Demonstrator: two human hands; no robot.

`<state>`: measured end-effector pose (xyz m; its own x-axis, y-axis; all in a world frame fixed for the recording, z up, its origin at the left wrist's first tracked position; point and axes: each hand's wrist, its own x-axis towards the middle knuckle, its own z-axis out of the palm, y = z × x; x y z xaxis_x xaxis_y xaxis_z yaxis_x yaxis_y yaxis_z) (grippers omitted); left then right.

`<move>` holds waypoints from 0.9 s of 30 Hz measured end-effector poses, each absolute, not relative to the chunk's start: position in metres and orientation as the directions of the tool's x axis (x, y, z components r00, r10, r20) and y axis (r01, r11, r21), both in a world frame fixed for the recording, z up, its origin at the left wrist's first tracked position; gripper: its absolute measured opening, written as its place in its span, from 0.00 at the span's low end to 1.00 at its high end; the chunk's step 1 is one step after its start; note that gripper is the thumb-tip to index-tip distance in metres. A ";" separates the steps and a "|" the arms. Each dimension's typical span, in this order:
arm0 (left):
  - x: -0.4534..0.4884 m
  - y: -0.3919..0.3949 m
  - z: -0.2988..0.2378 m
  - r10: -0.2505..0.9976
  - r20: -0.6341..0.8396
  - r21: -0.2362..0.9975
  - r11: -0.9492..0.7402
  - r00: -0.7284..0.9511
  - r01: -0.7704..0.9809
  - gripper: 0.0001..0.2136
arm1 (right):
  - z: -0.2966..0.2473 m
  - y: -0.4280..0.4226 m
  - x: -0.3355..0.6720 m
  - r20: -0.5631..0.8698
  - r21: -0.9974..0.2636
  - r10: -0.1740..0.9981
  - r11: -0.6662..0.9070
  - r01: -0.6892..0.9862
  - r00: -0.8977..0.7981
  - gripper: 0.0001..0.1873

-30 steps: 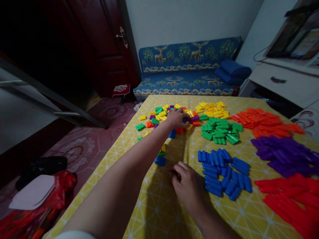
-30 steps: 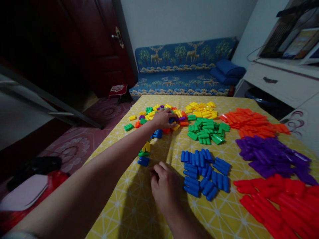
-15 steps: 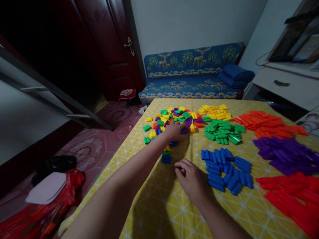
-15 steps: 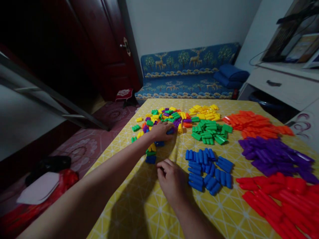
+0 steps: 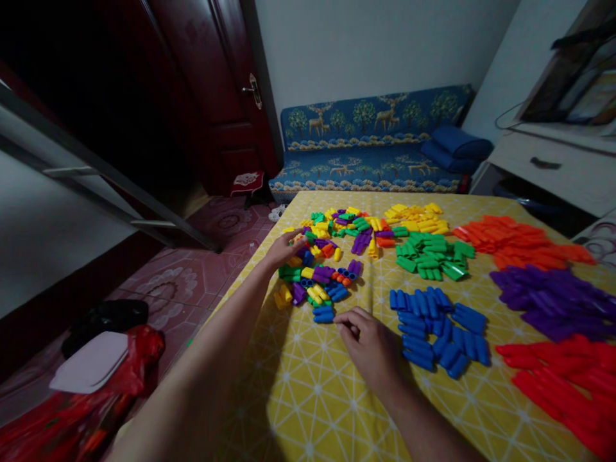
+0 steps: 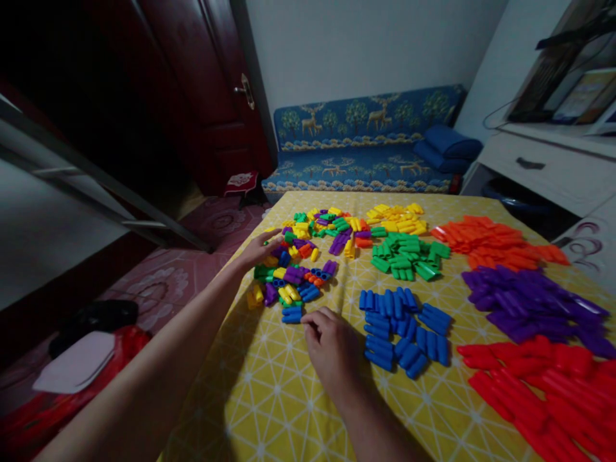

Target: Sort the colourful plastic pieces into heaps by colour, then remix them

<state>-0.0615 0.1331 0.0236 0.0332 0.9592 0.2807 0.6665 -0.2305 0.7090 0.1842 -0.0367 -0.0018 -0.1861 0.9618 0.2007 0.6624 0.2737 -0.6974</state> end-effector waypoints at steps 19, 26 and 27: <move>-0.015 0.075 0.037 0.885 0.229 0.638 -0.451 0.405 0.624 0.18 | -0.021 -0.024 0.186 0.289 -0.862 0.957 0.267 0.432 -0.016 0.08; 0.055 0.020 0.041 0.870 0.276 0.310 -0.482 0.408 0.819 0.15 | -0.024 -0.023 0.190 0.315 -0.936 0.935 0.276 0.220 0.165 0.10; 0.062 0.019 0.036 0.881 0.262 0.279 -0.459 0.393 0.844 0.13 | -0.022 -0.024 0.190 0.314 -0.936 0.934 0.275 0.217 0.168 0.11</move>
<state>0.0616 0.0193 0.0358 0.3931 0.8815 0.2617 0.8436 -0.4590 0.2788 0.1902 -0.0236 -0.0222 0.1682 0.9345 0.3138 0.2172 0.2753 -0.9365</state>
